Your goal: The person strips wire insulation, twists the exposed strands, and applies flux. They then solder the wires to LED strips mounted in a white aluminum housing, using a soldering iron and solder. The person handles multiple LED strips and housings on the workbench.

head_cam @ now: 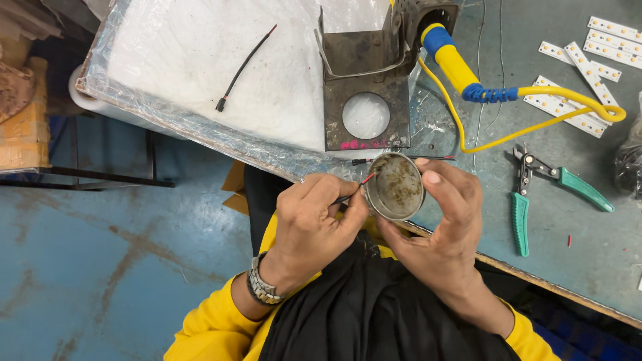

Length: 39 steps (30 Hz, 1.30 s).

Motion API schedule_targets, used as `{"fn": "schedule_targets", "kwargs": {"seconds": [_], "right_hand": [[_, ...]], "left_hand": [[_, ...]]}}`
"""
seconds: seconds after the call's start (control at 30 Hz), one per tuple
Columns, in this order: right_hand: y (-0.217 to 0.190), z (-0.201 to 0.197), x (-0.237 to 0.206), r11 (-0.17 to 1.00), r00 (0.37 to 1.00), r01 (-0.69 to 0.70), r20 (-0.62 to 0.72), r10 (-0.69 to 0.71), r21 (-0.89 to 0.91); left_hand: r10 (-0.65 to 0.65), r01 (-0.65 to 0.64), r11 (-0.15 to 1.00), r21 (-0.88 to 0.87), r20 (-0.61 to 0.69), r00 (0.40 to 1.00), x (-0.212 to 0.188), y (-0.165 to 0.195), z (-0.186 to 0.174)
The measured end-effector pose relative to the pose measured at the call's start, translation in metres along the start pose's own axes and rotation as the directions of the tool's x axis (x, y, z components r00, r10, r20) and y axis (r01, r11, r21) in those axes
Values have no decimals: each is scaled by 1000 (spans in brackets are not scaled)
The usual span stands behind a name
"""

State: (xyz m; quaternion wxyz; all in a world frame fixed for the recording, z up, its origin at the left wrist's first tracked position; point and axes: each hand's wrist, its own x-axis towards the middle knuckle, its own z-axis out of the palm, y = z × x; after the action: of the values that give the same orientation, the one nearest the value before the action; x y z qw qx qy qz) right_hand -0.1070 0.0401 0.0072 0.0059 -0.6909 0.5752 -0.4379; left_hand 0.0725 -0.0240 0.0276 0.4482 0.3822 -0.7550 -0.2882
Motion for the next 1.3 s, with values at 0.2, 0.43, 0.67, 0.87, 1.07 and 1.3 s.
{"fn": "schedule_targets", "kwargs": {"seconds": [0.2, 0.43, 0.67, 0.87, 1.07, 1.3], "right_hand": [[0, 0, 1, 1000, 1000, 14, 0, -14, -15], [1, 2, 2, 1000, 1000, 28, -2, -28, -15], [1, 2, 3, 999, 999, 33, -2, -33, -25], [3, 3, 3, 999, 1000, 29, -10, -29, -43], [3, 2, 2, 999, 1000, 26, -6, -26, -26], [4, 1, 1, 999, 999, 47, -13, -47, -18]], "left_hand": [[23, -22, 999, 35, -20, 1000, 0, -2, 3], [48, -47, 998, 45, -22, 999, 1, -3, 6], [57, -56, 997, 46, -26, 998, 2, -3, 8], [2, -2, 1000, 6, -25, 1000, 1, -2, 4], [-72, 71, 997, -37, -29, 997, 0, -7, 4], [-236, 239, 960, -144, 37, 971, 0, -15, 6]]}}
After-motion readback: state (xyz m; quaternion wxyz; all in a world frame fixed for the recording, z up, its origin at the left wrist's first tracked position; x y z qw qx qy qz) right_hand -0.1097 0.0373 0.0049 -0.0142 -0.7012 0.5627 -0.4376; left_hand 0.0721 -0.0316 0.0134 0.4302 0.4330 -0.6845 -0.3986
